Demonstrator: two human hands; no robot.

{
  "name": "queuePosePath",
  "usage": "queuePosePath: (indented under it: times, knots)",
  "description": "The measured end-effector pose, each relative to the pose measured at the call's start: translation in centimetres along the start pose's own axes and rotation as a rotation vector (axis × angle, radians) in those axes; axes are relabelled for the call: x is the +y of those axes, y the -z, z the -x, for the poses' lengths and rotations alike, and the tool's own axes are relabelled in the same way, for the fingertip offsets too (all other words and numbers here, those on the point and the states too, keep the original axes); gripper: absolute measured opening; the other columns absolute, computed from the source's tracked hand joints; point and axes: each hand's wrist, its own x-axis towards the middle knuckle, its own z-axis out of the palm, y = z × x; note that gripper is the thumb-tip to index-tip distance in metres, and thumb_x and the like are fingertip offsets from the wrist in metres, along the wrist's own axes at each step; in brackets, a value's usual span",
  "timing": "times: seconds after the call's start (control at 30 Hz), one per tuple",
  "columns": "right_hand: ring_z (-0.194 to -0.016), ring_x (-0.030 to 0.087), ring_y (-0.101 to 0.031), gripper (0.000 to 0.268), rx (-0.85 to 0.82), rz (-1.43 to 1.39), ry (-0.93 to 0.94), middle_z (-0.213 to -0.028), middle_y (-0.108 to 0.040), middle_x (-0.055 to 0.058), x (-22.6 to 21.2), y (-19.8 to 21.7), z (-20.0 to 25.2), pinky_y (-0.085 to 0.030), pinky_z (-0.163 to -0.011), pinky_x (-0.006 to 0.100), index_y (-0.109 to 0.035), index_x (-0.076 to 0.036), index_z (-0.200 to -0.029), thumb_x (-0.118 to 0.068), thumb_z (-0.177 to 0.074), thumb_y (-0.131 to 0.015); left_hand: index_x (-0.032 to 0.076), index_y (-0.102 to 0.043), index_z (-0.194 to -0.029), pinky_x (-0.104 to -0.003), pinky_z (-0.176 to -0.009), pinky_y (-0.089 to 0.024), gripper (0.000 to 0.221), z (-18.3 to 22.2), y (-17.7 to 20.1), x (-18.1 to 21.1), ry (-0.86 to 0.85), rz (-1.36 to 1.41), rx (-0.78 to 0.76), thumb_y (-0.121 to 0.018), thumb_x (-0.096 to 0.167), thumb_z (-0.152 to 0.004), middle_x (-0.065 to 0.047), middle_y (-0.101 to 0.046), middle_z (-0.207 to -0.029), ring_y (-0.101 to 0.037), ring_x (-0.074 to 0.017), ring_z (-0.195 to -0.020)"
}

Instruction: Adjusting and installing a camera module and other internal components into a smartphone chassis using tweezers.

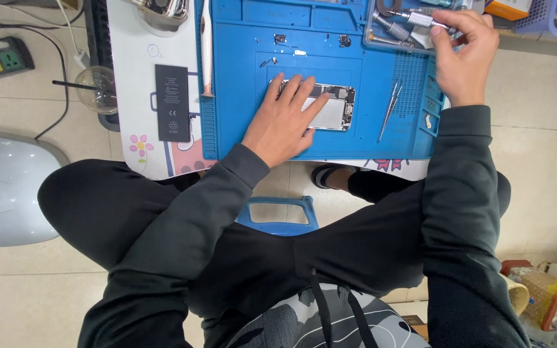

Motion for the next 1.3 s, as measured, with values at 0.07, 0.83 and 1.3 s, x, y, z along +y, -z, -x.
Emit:
queuePosePath:
  times: [0.07,0.83,1.3]
  knots:
    - [-0.105,0.03,-0.054,0.02,0.005,0.023,-0.014,-0.116,-0.072,0.018,0.5,0.0,0.0,-0.047,-0.072,0.039,-0.082,0.008,-0.13,0.007,-0.113,-0.072,0.021,-0.051,-0.158,-0.06,-0.121,-0.032,0.064,-0.2,0.0,0.0,0.001,0.016,0.018,-0.058,0.051,-0.101,-0.018,-0.049,-0.157,-0.047,-0.0375,-0.143]
    - [-0.101,0.033,-0.059,0.037,-0.368,0.213,0.268,-0.114,-0.068,0.016,-13.1,-2.7,0.4,-0.051,-0.079,0.045,-0.076,0.0,-0.126,-0.028,-0.102,-0.08,0.017,-0.039,-0.164,-0.05,-0.122,-0.034,0.081,0.4,1.9,-1.0,-0.032,-0.047,0.062,-0.065,0.059,-0.1,-0.012,-0.052,-0.155,-0.049,-0.0306,-0.142]
    - [-0.093,0.014,-0.058,0.016,-0.361,0.452,0.115,-0.095,-0.061,-0.004,-13.8,-6.0,1.6,-0.056,-0.081,0.027,-0.076,-0.019,-0.105,-0.03,-0.096,-0.084,0.01,-0.061,-0.14,-0.041,-0.083,-0.047,0.053,7.0,1.8,-1.4,0.354,0.206,0.094,-0.073,0.042,-0.1,-0.011,-0.047,-0.129,-0.053,-0.0247,-0.109]
